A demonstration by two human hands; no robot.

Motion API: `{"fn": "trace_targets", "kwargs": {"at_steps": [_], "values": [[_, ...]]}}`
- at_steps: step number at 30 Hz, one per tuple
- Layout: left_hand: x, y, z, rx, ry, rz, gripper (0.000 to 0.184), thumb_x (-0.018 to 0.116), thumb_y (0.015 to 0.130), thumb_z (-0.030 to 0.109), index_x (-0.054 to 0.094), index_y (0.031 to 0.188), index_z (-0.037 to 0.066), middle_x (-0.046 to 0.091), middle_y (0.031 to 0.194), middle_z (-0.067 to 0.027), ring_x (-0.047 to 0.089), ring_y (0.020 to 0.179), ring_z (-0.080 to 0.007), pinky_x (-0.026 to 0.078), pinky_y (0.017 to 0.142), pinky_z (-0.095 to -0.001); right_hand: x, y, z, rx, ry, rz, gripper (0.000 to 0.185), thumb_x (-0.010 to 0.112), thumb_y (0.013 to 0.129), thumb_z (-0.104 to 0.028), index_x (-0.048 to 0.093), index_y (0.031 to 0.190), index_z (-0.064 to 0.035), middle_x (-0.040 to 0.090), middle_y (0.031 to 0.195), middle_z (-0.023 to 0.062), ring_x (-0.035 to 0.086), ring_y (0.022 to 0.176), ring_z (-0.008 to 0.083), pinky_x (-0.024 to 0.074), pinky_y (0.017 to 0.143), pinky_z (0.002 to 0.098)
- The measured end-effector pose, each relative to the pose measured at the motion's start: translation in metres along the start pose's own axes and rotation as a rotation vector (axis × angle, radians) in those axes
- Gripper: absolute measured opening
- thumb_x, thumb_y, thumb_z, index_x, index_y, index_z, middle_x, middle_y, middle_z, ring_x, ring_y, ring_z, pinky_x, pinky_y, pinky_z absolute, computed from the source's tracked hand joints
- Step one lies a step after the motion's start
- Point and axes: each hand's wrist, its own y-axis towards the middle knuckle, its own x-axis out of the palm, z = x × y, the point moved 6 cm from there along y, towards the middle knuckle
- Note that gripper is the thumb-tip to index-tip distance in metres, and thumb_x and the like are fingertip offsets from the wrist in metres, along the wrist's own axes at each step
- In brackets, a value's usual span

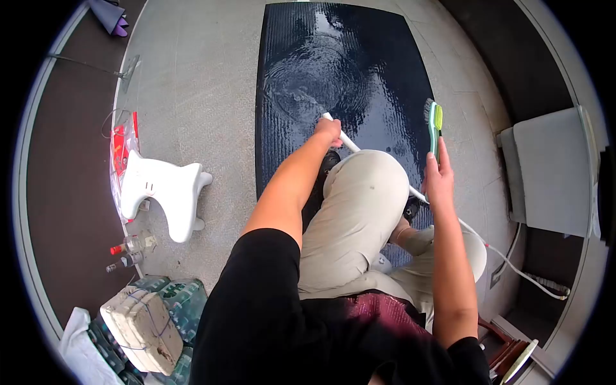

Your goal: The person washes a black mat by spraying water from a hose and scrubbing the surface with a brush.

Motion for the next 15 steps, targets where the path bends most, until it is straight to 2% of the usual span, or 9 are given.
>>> {"fn": "trace_targets", "kwargs": {"at_steps": [2, 4, 5, 7, 12, 13, 15], "values": [[-0.011, -0.008, 0.0, -0.007, -0.008, -0.022, 0.039, 0.048, 0.096, 0.027, 0.053, 0.109, -0.009, 0.065, 0.085, -0.0214, 0.065, 0.052, -0.0252, 0.056, 0.041, -0.0344, -0.005, -0.002, 0.019, 0.011, 0.02, -0.017, 0.053, 0.051, 0.097, -0.02, 0.035, 0.147, -0.0205, 0.047, 0.064, -0.0025, 0.041, 0.047, 0.0058, 0.0368, 0.041, 0.0241], [-0.016, -0.02, 0.002, -0.009, -0.019, -0.002, 0.037, 0.049, 0.094, 0.026, 0.055, 0.104, -0.009, 0.066, 0.081, -0.0212, 0.066, 0.053, -0.0257, 0.056, 0.042, -0.0346, -0.013, 0.009, 0.037, -0.297, -0.177, 0.087, 0.053, 0.052, 0.096, -0.02, 0.036, 0.146, -0.0204, 0.051, 0.065, 0.0007, 0.043, 0.046, 0.0072, 0.0385, 0.042, 0.025], [-0.019, -0.021, 0.006, -0.012, -0.035, 0.003, 0.035, 0.049, 0.093, 0.025, 0.057, 0.098, -0.009, 0.067, 0.077, -0.0209, 0.067, 0.053, -0.0262, 0.056, 0.043, -0.0348, -0.012, 0.013, 0.041, -0.303, -0.168, 0.08, 0.053, 0.052, 0.096, -0.02, 0.036, 0.146, -0.0204, 0.051, 0.065, 0.0007, 0.043, 0.046, 0.0072, 0.0385, 0.042, 0.025], [-0.021, -0.007, -0.004, -0.014, -0.026, -0.042, 0.037, 0.048, 0.093, 0.026, 0.057, 0.099, -0.009, 0.066, 0.078, -0.0217, 0.067, 0.055, -0.0269, 0.057, 0.044, -0.0352, -0.003, 0.014, 0.039, 0.019, -0.09, 0.072, 0.053, 0.052, 0.096, -0.021, 0.037, 0.146, -0.0215, 0.054, 0.067, 0.004, 0.045, 0.045, 0.0091, 0.0406, 0.042, 0.0262], [-0.018, 0.01, -0.061, -0.128, -0.017, -0.146, 0.04, 0.047, 0.094, 0.028, 0.054, 0.105, -0.009, 0.066, 0.084, -0.0236, 0.068, 0.059, -0.0279, 0.058, 0.046, -0.035, 0.066, 0.038, 0.041, 0.108, -0.197, -0.061, 0.052, 0.051, 0.096, -0.025, 0.037, 0.146, -0.0226, 0.055, 0.065, 0.0059, 0.049, 0.045, 0.0119, 0.0444, 0.042, 0.0298], [-0.014, 0.02, -0.077, -0.153, -0.02, -0.166, 0.041, 0.046, 0.094, 0.029, 0.054, 0.106, -0.009, 0.066, 0.086, -0.0236, 0.069, 0.061, -0.0281, 0.058, 0.047, -0.0349, 0.081, 0.043, 0.044, 0.177, -0.287, -0.125, 0.054, 0.052, 0.095, -0.027, 0.035, 0.146, -0.0215, 0.061, 0.071, 0.0117, 0.059, 0.055, 0.021, 0.0503, 0.053, 0.0352], [-0.005, 0.045, -0.113, -0.284, -0.072, -0.289, 0.041, 0.046, 0.095, 0.03, 0.053, 0.107, -0.009, 0.066, 0.086, -0.0232, 0.069, 0.065, -0.0289, 0.06, 0.051, -0.0353, 0.106, 0.067, 0.091, 0.085, -0.427, -0.152, 0.058, 0.053, 0.093, -0.027, 0.033, 0.147, -0.0196, 0.065, 0.082, 0.0205, 0.064, 0.071, 0.0339, 0.0522, 0.069, 0.0404]]}}
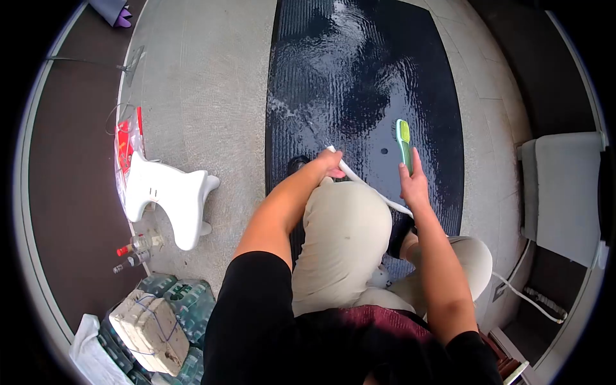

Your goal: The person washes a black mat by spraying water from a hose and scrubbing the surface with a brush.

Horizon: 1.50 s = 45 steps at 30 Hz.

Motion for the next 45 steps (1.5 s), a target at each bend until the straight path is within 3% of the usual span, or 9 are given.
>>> {"fn": "trace_targets", "kwargs": {"at_steps": [1, 6, 16, 21, 28, 34, 36, 40, 45], "values": [[0.002, 0.008, -0.009, -0.047, -0.036, -0.05, 0.04, 0.045, 0.095, 0.03, 0.054, 0.105, -0.008, 0.066, 0.085, -0.0228, 0.07, 0.066, -0.0295, 0.061, 0.054, -0.0363, 0.014, 0.006, 0.004, 0.101, 0.008, -0.106, 0.061, 0.055, 0.09, -0.027, 0.032, 0.145, -0.0146, 0.065, 0.093, 0.0275, 0.063, 0.087, 0.0426, 0.0494, 0.082, 0.0446], [-0.005, 0.026, -0.022, -0.06, -0.182, -0.075, 0.037, 0.05, 0.094, 0.027, 0.047, 0.113, -0.004, 0.063, 0.091, -0.02, 0.069, 0.067, -0.0298, 0.06, 0.054, -0.0342, 0.085, 0.061, 0.043, 0.083, -0.168, -0.228, 0.059, 0.057, 0.087, -0.027, 0.036, 0.139, -0.0086, 0.064, 0.099, 0.0281, 0.063, 0.093, 0.0431, 0.0485, 0.084, 0.0484], [-0.02, 0.056, -0.037, 0.153, -0.415, 0.116, 0.022, 0.055, 0.091, 0.017, 0.048, 0.106, 0.003, 0.066, 0.09, -0.0106, 0.065, 0.066, -0.0169, 0.056, 0.052, -0.0272, 0.206, 0.118, -0.006, -0.671, -0.767, -0.731, 0.058, 0.053, 0.093, -0.029, 0.031, 0.147, -0.0276, 0.06, 0.093, 0.0159, 0.064, 0.071, 0.0347, 0.0528, 0.066, 0.0439], [-0.019, 0.047, -0.036, 0.142, -0.479, 0.089, 0.018, 0.054, 0.094, 0.016, 0.048, 0.103, 0.002, 0.065, 0.09, -0.0109, 0.064, 0.065, -0.015, 0.054, 0.049, -0.0264, 0.273, 0.171, -0.077, -0.749, -0.713, -0.544, 0.053, 0.052, 0.094, -0.029, 0.034, 0.144, -0.0373, 0.06, 0.085, 0.0173, 0.063, 0.068, 0.0365, 0.0522, 0.065, 0.0456], [-0.029, 0.065, 0.006, 0.182, -0.4, 0.106, 0.019, 0.05, 0.097, 0.018, 0.048, 0.11, 0.006, 0.063, 0.098, -0.0072, 0.062, 0.066, -0.0133, 0.056, 0.06, -0.0267, 0.327, 0.226, -0.163, -0.436, -0.559, -0.392, 0.046, 0.042, 0.098, -0.033, 0.037, 0.143, -0.0228, 0.066, 0.093, 0.0198, 0.064, 0.087, 0.0362, 0.0501, 0.079, 0.0465], [-0.048, 0.071, 0.012, 0.499, -0.002, 0.108, 0.026, 0.055, 0.093, 0.015, 0.049, 0.114, 0.002, 0.067, 0.091, -0.0099, 0.066, 0.072, -0.0166, 0.054, 0.055, -0.0269, 0.303, 0.134, -0.134, -0.707, -0.82, -0.819, 0.049, 0.044, 0.098, -0.034, 0.033, 0.145, -0.032, 0.063, 0.092, 0.018, 0.066, 0.081, 0.0348, 0.0535, 0.071, 0.0444], [-0.046, 0.073, -0.002, 0.219, -0.37, 0.08, 0.025, 0.058, 0.091, 0.017, 0.05, 0.109, 0.001, 0.067, 0.092, -0.0105, 0.067, 0.074, -0.017, 0.055, 0.058, -0.0272, 0.323, 0.164, -0.161, -0.83, -0.877, -0.789, 0.048, 0.045, 0.098, -0.034, 0.034, 0.145, -0.0313, 0.064, 0.092, 0.0172, 0.066, 0.082, 0.0336, 0.0538, 0.071, 0.0435], [-0.047, 0.075, -0.01, 0.257, -0.261, -0.012, 0.023, 0.053, 0.095, 0.019, 0.044, 0.109, 0.003, 0.066, 0.103, -0.0081, 0.066, 0.084, -0.0156, 0.056, 0.069, -0.0275, 0.352, 0.263, -0.243, -0.675, -0.763, -0.421, 0.042, 0.043, 0.097, -0.023, 0.042, 0.139, -0.0217, 0.066, 0.105, 0.0147, 0.066, 0.097, 0.03, 0.0534, 0.078, 0.0415], [-0.045, 0.074, -0.012, 0.247, -0.327, -0.027, 0.023, 0.057, 0.093, 0.018, 0.046, 0.106, 0.003, 0.067, 0.099, -0.0077, 0.066, 0.082, -0.0143, 0.056, 0.067, -0.0262, 0.353, 0.217, -0.221, -0.782, -0.815, -0.584, 0.046, 0.041, 0.099, -0.028, 0.036, 0.144, -0.0246, 0.067, 0.098, 0.0161, 0.066, 0.09, 0.0318, 0.0528, 0.076, 0.0429]]}}
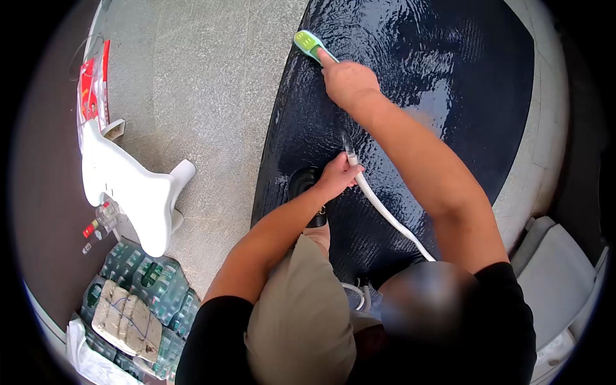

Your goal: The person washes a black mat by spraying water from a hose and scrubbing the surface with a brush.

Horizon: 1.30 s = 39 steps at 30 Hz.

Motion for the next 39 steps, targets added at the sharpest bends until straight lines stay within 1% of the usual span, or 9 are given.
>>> {"fn": "trace_targets", "kwargs": {"at_steps": [3, 6, 11, 16, 20, 22, 25, 35, 39], "values": [[-0.001, -0.005, 0.013, 0.007, 0.049, 0.031, 0.023, 0.061, 0.09, 0.018, 0.049, 0.098, 0.0, 0.065, 0.085, -0.0093, 0.065, 0.07, -0.0136, 0.054, 0.06, -0.0262, 0.037, -0.071, -0.024, -0.112, -0.133, -0.249, 0.052, 0.045, 0.098, -0.029, 0.03, 0.147, -0.032, 0.064, 0.096, 0.0179, 0.067, 0.083, 0.0307, 0.0552, 0.071, 0.0416], [0.0, -0.004, 0.002, 0.048, 0.078, 0.039, 0.024, 0.062, 0.09, 0.019, 0.05, 0.097, 0.0, 0.065, 0.087, -0.0094, 0.065, 0.072, -0.0141, 0.054, 0.06, -0.0263, 0.025, -0.039, -0.001, -0.155, -0.088, -0.062, 0.048, 0.045, 0.098, -0.032, 0.034, 0.144, -0.0324, 0.065, 0.093, 0.0168, 0.067, 0.082, 0.0312, 0.055, 0.068, 0.0425], [0.004, -0.014, 0.0, 0.027, 0.338, 0.042, 0.027, 0.063, 0.09, 0.022, 0.048, 0.096, -0.001, 0.066, 0.083, -0.0105, 0.066, 0.068, -0.0157, 0.053, 0.06, -0.0275, -0.03, 0.05, 0.053, 0.277, 0.061, 0.171, 0.041, 0.039, 0.1, -0.03, 0.038, 0.14, -0.0212, 0.067, 0.103, 0.0135, 0.065, 0.097, 0.0306, 0.0509, 0.081, 0.0429], [0.007, -0.012, -0.013, 0.088, 0.561, 0.149, 0.029, 0.06, 0.092, 0.025, 0.049, 0.099, -0.001, 0.065, 0.081, -0.0128, 0.066, 0.069, -0.0183, 0.052, 0.064, -0.0342, 0.02, -0.019, 0.036, 0.221, 0.147, 0.0, 0.052, 0.04, 0.098, -0.031, 0.027, 0.148, -0.0197, 0.064, 0.098, 0.0214, 0.065, 0.09, 0.0347, 0.0506, 0.081, 0.0452], [0.017, -0.013, -0.03, 0.101, 0.361, 0.205, 0.031, 0.061, 0.091, 0.029, 0.053, 0.101, 0.001, 0.066, 0.083, -0.0148, 0.067, 0.074, -0.0248, 0.052, 0.069, -0.0391, 0.071, -0.108, 0.04, 0.169, 0.147, -0.136, 0.056, 0.045, 0.097, -0.031, 0.025, 0.149, -0.0274, 0.062, 0.086, 0.0248, 0.065, 0.077, 0.0389, 0.0523, 0.074, 0.0468], [0.03, -0.024, -0.039, -0.16, 0.006, 0.11, 0.028, 0.061, 0.091, 0.026, 0.054, 0.102, 0.001, 0.065, 0.082, -0.0097, 0.065, 0.075, -0.0182, 0.052, 0.067, -0.0338, 0.073, -0.128, 0.051, 0.078, 0.089, -0.139, 0.056, 0.047, 0.097, -0.032, 0.026, 0.148, -0.0307, 0.061, 0.084, 0.024, 0.065, 0.074, 0.039, 0.0526, 0.073, 0.0472], [0.05, -0.025, -0.053, -0.107, -0.076, -0.04, 0.024, 0.057, 0.095, 0.023, 0.052, 0.107, 0.004, 0.064, 0.089, -0.0045, 0.063, 0.077, -0.0132, 0.052, 0.069, -0.028, 0.047, -0.087, 0.096, 0.229, 0.076, 0.074, 0.051, 0.044, 0.097, -0.034, 0.029, 0.147, -0.0296, 0.063, 0.085, 0.0213, 0.065, 0.076, 0.0369, 0.0519, 0.072, 0.0467], [0.043, -0.032, -0.067, 0.022, 0.222, -0.009, 0.022, 0.051, 0.097, 0.024, 0.052, 0.106, 0.004, 0.065, 0.093, -0.0064, 0.062, 0.083, -0.0141, 0.051, 0.072, -0.0299, 0.109, -0.223, 0.082, 0.351, 0.188, -0.112, 0.058, 0.046, 0.096, -0.031, 0.024, 0.149, -0.0237, 0.063, 0.082, 0.023, 0.065, 0.071, 0.039, 0.0521, 0.069, 0.049], [0.051, -0.034, -0.067, -0.14, 0.024, -0.06, 0.021, 0.047, 0.099, 0.024, 0.047, 0.108, 0.006, 0.065, 0.1, -0.0083, 0.064, 0.093, -0.0173, 0.052, 0.078, -0.0322, 0.093, -0.217, 0.107, 0.301, 0.035, -0.028, 0.056, 0.047, 0.096, -0.031, 0.027, 0.148, -0.0234, 0.063, 0.077, 0.0219, 0.064, 0.069, 0.0384, 0.0522, 0.067, 0.0484]]}}
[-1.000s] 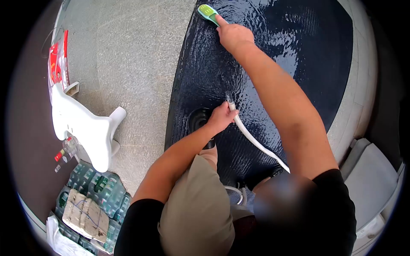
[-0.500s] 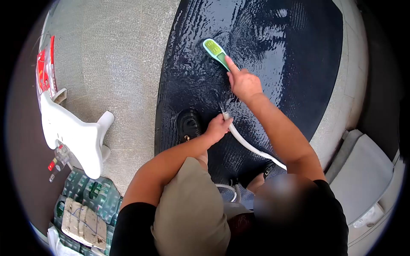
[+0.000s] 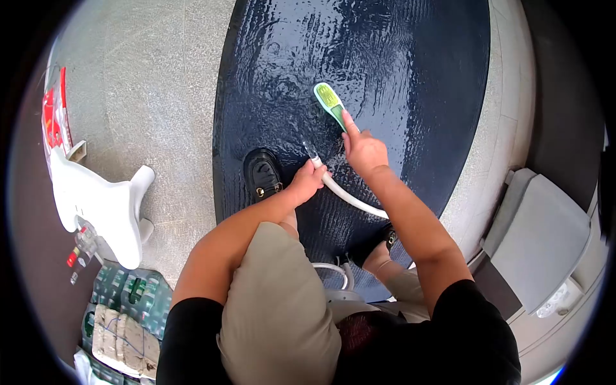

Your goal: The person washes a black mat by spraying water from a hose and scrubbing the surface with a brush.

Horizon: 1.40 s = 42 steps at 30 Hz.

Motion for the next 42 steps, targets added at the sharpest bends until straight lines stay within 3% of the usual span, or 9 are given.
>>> {"fn": "trace_targets", "kwargs": {"at_steps": [5, 10, 13, 19, 24, 29, 33, 37, 42], "values": [[0.009, 0.005, 0.011, 0.085, 0.095, 0.016, 0.022, 0.046, 0.1, 0.025, 0.047, 0.108, 0.005, 0.065, 0.099, -0.0091, 0.065, 0.091, -0.0179, 0.053, 0.075, -0.0297, -0.025, 0.051, -0.006, 0.223, 0.191, 0.078, 0.052, 0.038, 0.098, -0.037, 0.028, 0.147, -0.0216, 0.068, 0.091, 0.0211, 0.065, 0.083, 0.0391, 0.0502, 0.077, 0.0486], [0.003, 0.003, 0.007, 0.16, 0.08, 0.131, 0.026, 0.05, 0.098, 0.025, 0.048, 0.104, 0.0, 0.066, 0.091, -0.0126, 0.067, 0.081, -0.0189, 0.056, 0.066, -0.0312, 0.051, -0.07, 0.002, 0.194, 0.199, -0.088, 0.06, 0.045, 0.096, -0.032, 0.02, 0.15, -0.0234, 0.066, 0.082, 0.0219, 0.065, 0.075, 0.0391, 0.0519, 0.073, 0.0488], [0.005, 0.004, 0.008, 0.151, 0.065, 0.097, 0.026, 0.044, 0.101, 0.027, 0.047, 0.107, 0.002, 0.065, 0.094, -0.0107, 0.066, 0.085, -0.0187, 0.056, 0.072, -0.0304, 0.071, -0.126, 0.016, 0.186, 0.182, -0.179, 0.06, 0.046, 0.096, -0.033, 0.022, 0.15, -0.0231, 0.065, 0.083, 0.0233, 0.066, 0.075, 0.0382, 0.0531, 0.07, 0.0483], [0.02, 0.005, 0.027, 0.247, 0.27, 0.058, 0.025, 0.042, 0.101, 0.028, 0.045, 0.106, 0.004, 0.065, 0.092, -0.0094, 0.066, 0.082, -0.0176, 0.055, 0.072, -0.0307, 0.012, -0.014, 0.042, 0.315, 0.283, 0.096, 0.054, 0.045, 0.096, -0.034, 0.03, 0.147, -0.0246, 0.065, 0.085, 0.0183, 0.064, 0.081, 0.041, 0.0507, 0.081, 0.0465], [0.049, 0.008, 0.047, 0.034, 0.213, -0.059, 0.03, 0.039, 0.102, 0.036, 0.042, 0.112, 0.008, 0.061, 0.102, -0.0086, 0.062, 0.091, -0.0186, 0.054, 0.077, -0.0369, 0.023, -0.027, 0.038, 0.373, 0.456, 0.222, 0.055, 0.047, 0.096, -0.033, 0.028, 0.147, -0.0247, 0.058, 0.104, 0.0224, 0.062, 0.091, 0.0412, 0.0488, 0.083, 0.0472], [0.057, 0.001, 0.043, -0.128, 0.01, -0.021, 0.034, 0.04, 0.1, 0.041, 0.04, 0.119, 0.013, 0.056, 0.11, -0.0099, 0.059, 0.099, -0.022, 0.052, 0.081, -0.0451, 0.09, -0.136, 0.039, 0.261, 0.394, 0.057, 0.057, 0.046, 0.095, -0.026, 0.026, 0.149, -0.0245, 0.058, 0.093, 0.026, 0.063, 0.077, 0.0423, 0.0517, 0.073, 0.0503], [0.059, 0.007, 0.042, 0.0, 0.0, 0.002, 0.031, 0.042, 0.101, 0.037, 0.041, 0.115, 0.009, 0.058, 0.101, -0.0099, 0.061, 0.093, -0.0214, 0.056, 0.068, -0.0383, 0.054, -0.091, 0.053, 0.288, 0.248, 0.035, 0.054, 0.045, 0.096, -0.03, 0.029, 0.147, -0.0298, 0.06, 0.09, 0.0239, 0.064, 0.076, 0.0414, 0.0523, 0.072, 0.0499], [0.065, 0.023, 0.054, 0.155, 0.1, -0.008, 0.027, 0.042, 0.101, 0.029, 0.044, 0.111, 0.004, 0.061, 0.095, -0.0104, 0.064, 0.082, -0.0198, 0.057, 0.058, -0.0332, -0.008, 0.026, 0.064, 0.389, 0.268, 0.183, 0.05, 0.041, 0.097, -0.031, 0.033, 0.146, -0.0229, 0.063, 0.094, 0.0232, 0.064, 0.085, 0.0397, 0.0501, 0.079, 0.0472], [0.054, 0.04, 0.074, 0.176, 0.214, 0.001, 0.032, 0.043, 0.1, 0.029, 0.049, 0.108, -0.001, 0.065, 0.097, -0.0133, 0.065, 0.084, -0.0205, 0.058, 0.059, -0.0313, -0.001, 0.027, 0.04, 0.369, 0.368, 0.092, 0.053, 0.041, 0.098, -0.032, 0.026, 0.148, -0.0248, 0.061, 0.096, 0.0262, 0.063, 0.086, 0.0409, 0.0499, 0.08, 0.0478]]}}
